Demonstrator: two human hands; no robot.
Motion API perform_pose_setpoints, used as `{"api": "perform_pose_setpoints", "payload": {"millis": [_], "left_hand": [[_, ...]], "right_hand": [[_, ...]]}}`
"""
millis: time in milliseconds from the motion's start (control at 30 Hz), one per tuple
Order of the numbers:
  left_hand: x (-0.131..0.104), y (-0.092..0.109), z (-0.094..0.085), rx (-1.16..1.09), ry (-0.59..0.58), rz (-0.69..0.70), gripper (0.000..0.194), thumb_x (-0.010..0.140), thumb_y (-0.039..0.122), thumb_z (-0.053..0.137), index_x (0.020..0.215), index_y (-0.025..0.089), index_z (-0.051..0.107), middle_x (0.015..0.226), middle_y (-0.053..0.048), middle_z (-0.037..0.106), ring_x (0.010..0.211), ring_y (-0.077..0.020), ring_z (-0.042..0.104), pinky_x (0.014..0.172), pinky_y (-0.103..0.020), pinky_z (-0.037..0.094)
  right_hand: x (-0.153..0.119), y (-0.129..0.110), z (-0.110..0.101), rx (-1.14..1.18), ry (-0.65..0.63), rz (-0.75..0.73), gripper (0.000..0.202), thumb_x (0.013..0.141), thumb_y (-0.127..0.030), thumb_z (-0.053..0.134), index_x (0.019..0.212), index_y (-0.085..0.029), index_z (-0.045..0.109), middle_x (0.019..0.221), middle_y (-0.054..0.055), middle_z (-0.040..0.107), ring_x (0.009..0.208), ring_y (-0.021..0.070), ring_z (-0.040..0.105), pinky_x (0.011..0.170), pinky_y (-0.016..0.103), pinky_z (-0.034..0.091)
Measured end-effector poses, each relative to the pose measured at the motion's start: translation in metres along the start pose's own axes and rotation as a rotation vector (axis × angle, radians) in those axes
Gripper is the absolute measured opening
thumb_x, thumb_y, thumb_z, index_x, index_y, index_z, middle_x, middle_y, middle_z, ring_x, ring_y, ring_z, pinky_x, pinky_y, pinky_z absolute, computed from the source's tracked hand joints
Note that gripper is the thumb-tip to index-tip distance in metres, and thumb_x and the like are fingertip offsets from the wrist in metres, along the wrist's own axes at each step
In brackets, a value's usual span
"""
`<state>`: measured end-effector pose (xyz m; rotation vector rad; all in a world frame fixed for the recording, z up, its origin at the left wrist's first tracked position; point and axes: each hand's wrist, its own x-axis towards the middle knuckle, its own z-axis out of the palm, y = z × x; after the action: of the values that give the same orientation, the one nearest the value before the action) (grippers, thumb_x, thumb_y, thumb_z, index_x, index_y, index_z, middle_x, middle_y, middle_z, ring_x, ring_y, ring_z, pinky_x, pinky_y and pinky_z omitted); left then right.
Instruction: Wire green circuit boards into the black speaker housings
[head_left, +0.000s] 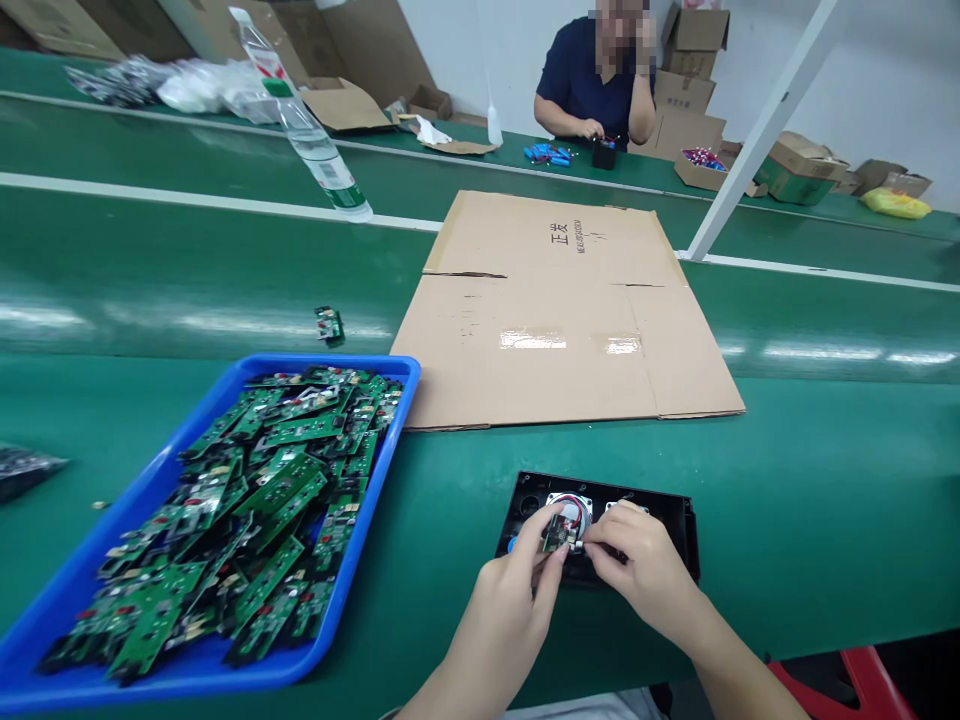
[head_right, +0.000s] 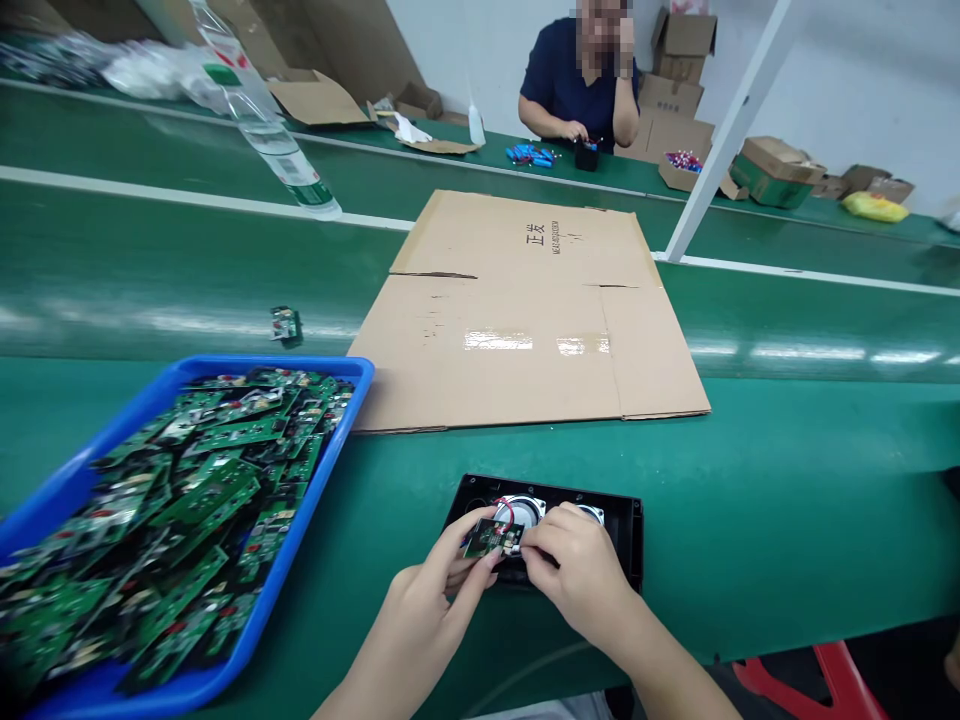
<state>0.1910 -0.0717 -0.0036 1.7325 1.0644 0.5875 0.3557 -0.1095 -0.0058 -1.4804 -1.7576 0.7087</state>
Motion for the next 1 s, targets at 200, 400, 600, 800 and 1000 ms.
{"api": "perform_pose_setpoints", "payload": {"millis": [200,400,600,800,1000], "left_hand": [[0.002,0.0,-0.002,0.013,-0.091,-0.042,0.035,0.086,0.027,0.039,0.119,0.02,0.049,0.074,-0.002,0.07,0.057,-0.0156,0.064,0.06,-0.025,0.056],[0.004,0.004,-0.004,-0.006,-0.094,-0.047,0.033,0.085,0.025,0.04,0.117,0.02,0.05,0.067,0.0,0.066,0.054,-0.015,0.062,0.06,-0.023,0.055],[0.005,0.004,-0.008,-0.009,-0.115,0.029,0.028,0.087,0.022,0.039,0.113,0.023,0.051,0.083,-0.001,0.07,0.068,-0.0141,0.067,0.062,-0.019,0.054],[0.006,0.005,-0.013,0.012,-0.13,0.162,0.03,0.087,0.014,0.04,0.111,0.028,0.052,0.102,0.002,0.07,0.082,-0.0104,0.067,0.074,-0.015,0.051],[0.006,-0.002,-0.009,-0.075,-0.128,0.151,0.031,0.087,0.014,0.042,0.111,0.03,0.054,0.107,0.003,0.068,0.078,-0.0082,0.067,0.068,-0.013,0.053]], "right_hand": [[-0.002,0.001,0.005,-0.072,0.049,-0.059,0.017,0.089,-0.01,0.044,0.078,-0.013,0.057,0.073,0.002,0.054,0.067,0.012,0.044,0.062,0.024,0.035],[-0.004,-0.002,0.012,-0.273,0.142,-0.194,0.022,0.091,-0.01,0.04,0.075,-0.011,0.055,0.068,0.003,0.051,0.063,0.0126,0.04,0.056,0.024,0.032],[-0.007,0.0,0.015,-0.258,0.157,-0.189,0.023,0.095,-0.016,0.038,0.082,-0.013,0.057,0.07,0.003,0.053,0.063,0.0127,0.043,0.055,0.024,0.034],[-0.005,-0.003,0.008,-0.222,0.068,-0.071,0.036,0.099,-0.035,0.028,0.092,-0.014,0.056,0.072,0.003,0.056,0.063,0.0141,0.046,0.054,0.026,0.037],[-0.002,-0.004,0.012,-0.245,0.088,-0.105,0.036,0.099,-0.032,0.029,0.085,-0.013,0.057,0.068,0.003,0.053,0.06,0.0135,0.043,0.053,0.025,0.035]]}}
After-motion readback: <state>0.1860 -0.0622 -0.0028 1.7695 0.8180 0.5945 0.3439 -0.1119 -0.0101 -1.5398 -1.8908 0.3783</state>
